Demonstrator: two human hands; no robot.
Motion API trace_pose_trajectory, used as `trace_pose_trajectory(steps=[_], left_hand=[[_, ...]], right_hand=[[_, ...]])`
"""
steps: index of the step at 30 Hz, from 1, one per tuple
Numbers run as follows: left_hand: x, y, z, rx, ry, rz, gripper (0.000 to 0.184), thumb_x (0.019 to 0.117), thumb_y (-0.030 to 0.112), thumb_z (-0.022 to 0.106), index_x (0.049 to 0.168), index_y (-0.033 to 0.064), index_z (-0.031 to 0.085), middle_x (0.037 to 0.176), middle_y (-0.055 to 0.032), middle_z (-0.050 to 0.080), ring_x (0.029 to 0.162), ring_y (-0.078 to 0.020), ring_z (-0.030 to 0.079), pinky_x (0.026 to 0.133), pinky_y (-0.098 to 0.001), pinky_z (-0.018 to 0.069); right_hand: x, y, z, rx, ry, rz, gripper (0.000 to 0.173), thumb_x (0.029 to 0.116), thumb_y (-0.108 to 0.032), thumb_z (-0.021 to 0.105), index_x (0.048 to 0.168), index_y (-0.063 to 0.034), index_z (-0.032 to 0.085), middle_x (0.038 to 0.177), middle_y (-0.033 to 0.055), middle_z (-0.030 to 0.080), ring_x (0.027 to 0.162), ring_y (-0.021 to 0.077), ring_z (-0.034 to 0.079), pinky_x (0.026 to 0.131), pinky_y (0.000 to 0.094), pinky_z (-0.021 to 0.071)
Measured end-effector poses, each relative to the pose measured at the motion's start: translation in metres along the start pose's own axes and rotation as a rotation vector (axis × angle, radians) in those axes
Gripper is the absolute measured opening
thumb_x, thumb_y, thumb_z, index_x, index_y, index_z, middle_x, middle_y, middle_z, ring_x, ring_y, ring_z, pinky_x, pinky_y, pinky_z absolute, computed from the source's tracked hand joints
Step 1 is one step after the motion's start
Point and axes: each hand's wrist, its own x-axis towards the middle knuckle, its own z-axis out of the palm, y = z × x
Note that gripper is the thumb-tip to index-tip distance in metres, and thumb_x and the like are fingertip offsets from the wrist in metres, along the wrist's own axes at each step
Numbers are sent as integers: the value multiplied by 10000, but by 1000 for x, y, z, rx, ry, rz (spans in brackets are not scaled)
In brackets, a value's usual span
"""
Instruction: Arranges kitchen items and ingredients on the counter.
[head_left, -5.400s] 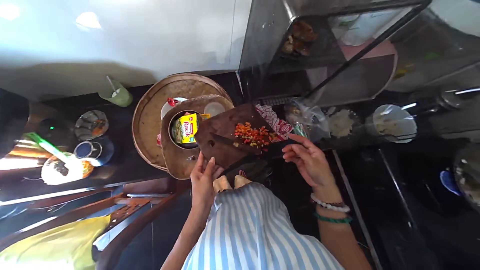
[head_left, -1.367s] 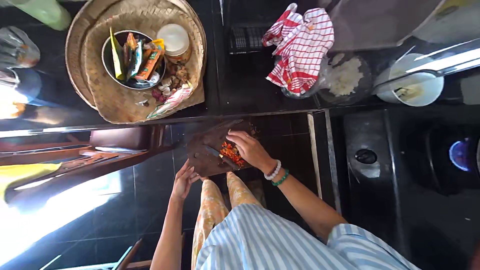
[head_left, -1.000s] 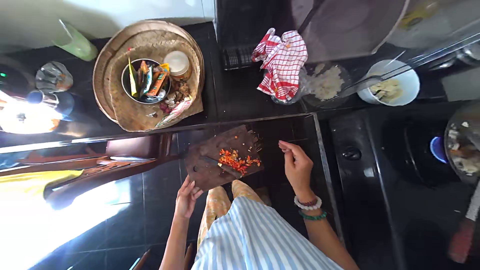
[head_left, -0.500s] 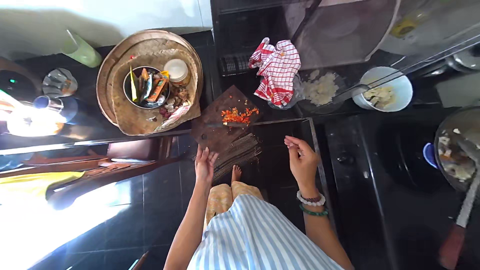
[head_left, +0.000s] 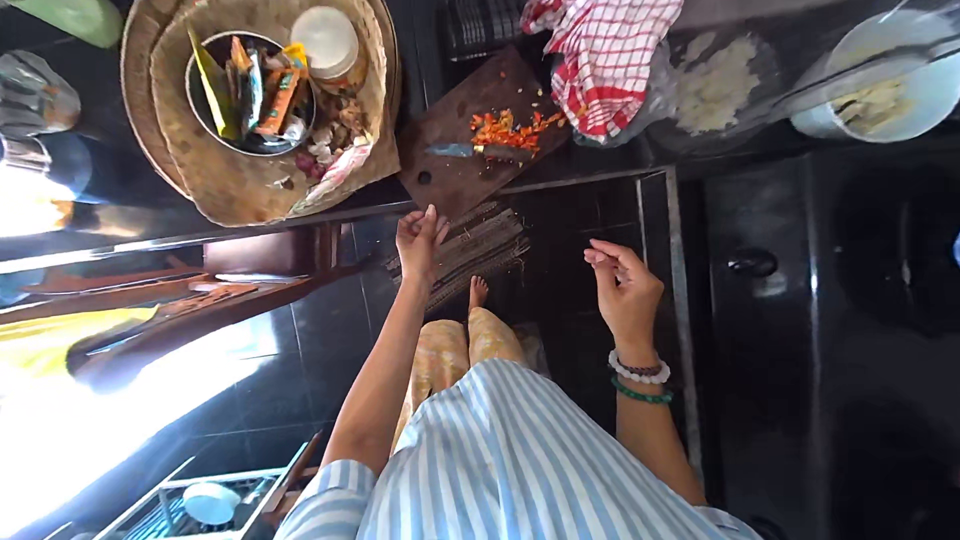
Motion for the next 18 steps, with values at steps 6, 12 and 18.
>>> trace_pose_trajectory(steps=[6, 12, 18], left_hand=[[5, 19, -74, 667, -147, 658, 295, 1075, 186, 530, 1210, -70, 587, 1117, -147, 710, 1013, -208, 714, 898, -376, 610], [67, 25, -130, 1302, -176, 1393, 365, 1045, 194, 549, 1382, 72, 619, 1447, -181, 578, 1393, -365, 495, 1199, -619, 275], [134, -2, -137, 1459, 65, 1720, 471, 1024, 384, 567, 1440, 164, 581, 1419, -86, 621, 1358, -274, 529, 1171, -598, 239]], right_hand=[[-59, 37, 63, 57, -180, 289, 308, 1037, -192, 596, 1305, -48, 651, 1130, 134, 738, 993, 205, 734, 882, 412, 612], [-42, 166, 248, -59, -818, 471, 355, 1018, -285, 660, 1188, 26, 673, 1122, 228, 711, 1036, 358, 703, 965, 561, 546], [-43, 305, 432, -338, -1118, 395, 270, 1017, -164, 623, 1133, 60, 721, 1212, 296, 679, 1201, 455, 625, 1051, 636, 453]])
